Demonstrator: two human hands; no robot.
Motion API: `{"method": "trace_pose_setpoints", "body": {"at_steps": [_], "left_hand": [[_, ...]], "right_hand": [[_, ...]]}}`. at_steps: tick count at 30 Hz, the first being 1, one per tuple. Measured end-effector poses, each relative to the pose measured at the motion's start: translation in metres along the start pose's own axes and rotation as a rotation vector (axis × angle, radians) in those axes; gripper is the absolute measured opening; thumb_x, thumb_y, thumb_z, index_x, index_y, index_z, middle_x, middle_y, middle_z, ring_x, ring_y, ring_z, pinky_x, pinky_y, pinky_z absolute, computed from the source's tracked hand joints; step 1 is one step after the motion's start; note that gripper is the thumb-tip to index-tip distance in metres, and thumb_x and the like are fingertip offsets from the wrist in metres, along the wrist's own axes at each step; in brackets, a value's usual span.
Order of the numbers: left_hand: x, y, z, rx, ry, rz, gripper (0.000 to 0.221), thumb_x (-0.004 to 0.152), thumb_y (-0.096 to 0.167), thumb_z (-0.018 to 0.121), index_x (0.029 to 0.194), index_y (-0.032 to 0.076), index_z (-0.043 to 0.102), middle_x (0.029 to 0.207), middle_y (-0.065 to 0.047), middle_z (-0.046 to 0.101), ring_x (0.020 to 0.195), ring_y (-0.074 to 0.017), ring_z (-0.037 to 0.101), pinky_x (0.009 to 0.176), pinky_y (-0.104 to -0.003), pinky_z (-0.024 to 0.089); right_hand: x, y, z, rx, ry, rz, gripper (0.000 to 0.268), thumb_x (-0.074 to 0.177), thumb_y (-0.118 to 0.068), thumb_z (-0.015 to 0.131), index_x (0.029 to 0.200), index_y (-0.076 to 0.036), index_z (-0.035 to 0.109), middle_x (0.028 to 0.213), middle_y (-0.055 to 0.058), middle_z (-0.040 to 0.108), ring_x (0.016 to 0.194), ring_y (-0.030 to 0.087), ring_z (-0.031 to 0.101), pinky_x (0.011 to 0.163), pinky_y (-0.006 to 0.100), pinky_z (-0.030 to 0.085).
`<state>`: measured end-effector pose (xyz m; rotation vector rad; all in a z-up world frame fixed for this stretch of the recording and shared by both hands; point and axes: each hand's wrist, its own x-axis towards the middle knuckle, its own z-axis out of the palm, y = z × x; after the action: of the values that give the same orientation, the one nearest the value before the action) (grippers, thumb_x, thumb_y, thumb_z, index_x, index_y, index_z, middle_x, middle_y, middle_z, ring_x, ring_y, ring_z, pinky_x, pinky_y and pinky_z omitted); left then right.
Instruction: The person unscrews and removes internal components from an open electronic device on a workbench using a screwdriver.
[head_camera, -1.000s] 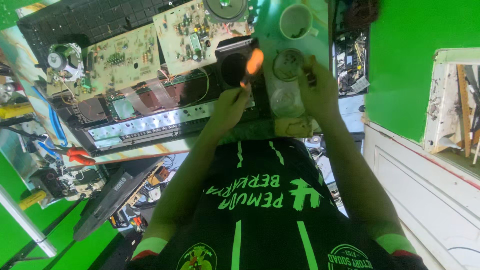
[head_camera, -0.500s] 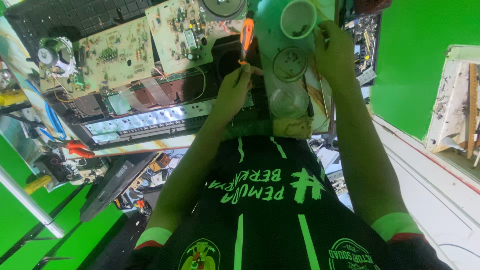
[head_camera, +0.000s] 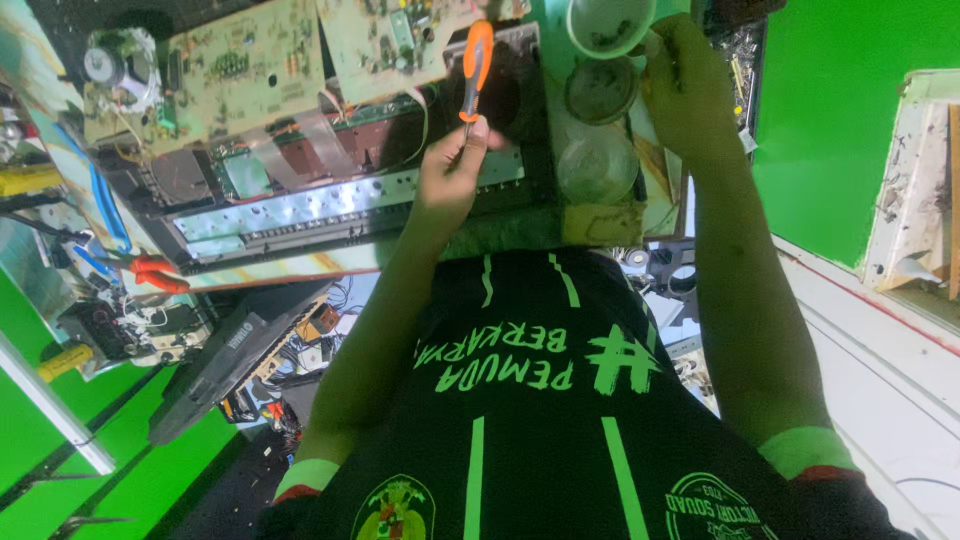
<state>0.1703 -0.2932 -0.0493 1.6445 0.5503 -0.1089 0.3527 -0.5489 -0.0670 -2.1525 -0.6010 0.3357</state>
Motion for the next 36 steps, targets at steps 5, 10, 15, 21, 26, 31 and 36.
{"method": "trace_pose_setpoints", "body": {"at_steps": [5,10,15,21,26,31,36], "left_hand": [[-0.035,-0.001,-0.022,-0.055,0.013,-0.029,0.056,0.114,0.044,0.047,0.079,0.003,0.063,0.067,0.006,0.046,0.064,-0.0052,0.042,0.06,-0.025,0.032],[-0.08,-0.003,-0.051,-0.056,0.004,0.061,0.043,0.109,0.04,0.056,0.095,0.004,0.075,0.076,0.007,0.054,0.073,-0.0035,0.046,0.067,-0.024,0.036],[-0.121,-0.041,-0.082,-0.071,-0.035,0.142,0.037,0.115,0.033,0.051,0.122,0.005,0.073,0.083,0.006,0.057,0.078,-0.0039,0.047,0.074,-0.022,0.04],[-0.148,-0.108,-0.096,-0.172,-0.269,-0.061,0.043,0.114,0.036,0.036,0.144,0.01,0.052,0.079,0.004,0.057,0.062,-0.006,0.054,0.053,-0.026,0.047],[-0.144,-0.151,-0.074,0.093,-0.183,-0.179,0.038,0.112,0.037,0.041,0.129,0.007,0.057,0.079,-0.006,0.064,0.059,-0.0119,0.057,0.053,-0.031,0.047],[-0.131,-0.174,-0.056,0.138,-0.136,-0.018,0.034,0.11,0.035,0.045,0.123,0.007,0.059,0.087,-0.013,0.067,0.076,-0.0205,0.067,0.069,-0.038,0.052],[-0.129,-0.174,-0.047,0.165,-0.114,0.106,0.037,0.112,0.036,0.044,0.123,0.004,0.059,0.103,-0.014,0.071,0.096,-0.0263,0.072,0.085,-0.04,0.054]], "right_hand": [[-0.044,-0.061,-0.001,0.173,-0.038,-0.16,0.014,0.124,-0.009,0.051,0.125,0.002,0.059,0.101,0.016,0.067,0.091,0.022,0.067,0.082,0.035,0.052],[-0.097,-0.109,0.028,0.182,-0.094,-0.087,0.02,0.119,-0.011,0.054,0.132,0.003,0.061,0.108,0.017,0.072,0.095,0.022,0.07,0.082,0.033,0.056],[-0.156,-0.124,0.085,0.134,-0.204,0.065,0.02,0.114,-0.012,0.055,0.126,0.002,0.062,0.103,0.017,0.073,0.092,0.023,0.071,0.079,0.036,0.056],[-0.206,-0.113,0.149,0.145,-0.247,0.17,0.018,0.113,-0.013,0.056,0.119,0.003,0.062,0.102,0.02,0.072,0.092,0.026,0.071,0.081,0.04,0.057],[-0.216,-0.081,0.178,0.221,-0.244,0.122,0.018,0.114,-0.01,0.054,0.121,0.005,0.06,0.107,0.021,0.072,0.094,0.029,0.071,0.082,0.039,0.058],[-0.213,-0.057,0.181,0.152,-0.218,-0.071,0.016,0.114,-0.008,0.054,0.121,0.005,0.059,0.105,0.021,0.07,0.093,0.028,0.072,0.082,0.038,0.061],[-0.204,-0.049,0.175,0.075,-0.268,0.061,0.018,0.111,-0.008,0.056,0.123,0.004,0.061,0.105,0.021,0.067,0.093,0.029,0.069,0.081,0.042,0.058]]}}
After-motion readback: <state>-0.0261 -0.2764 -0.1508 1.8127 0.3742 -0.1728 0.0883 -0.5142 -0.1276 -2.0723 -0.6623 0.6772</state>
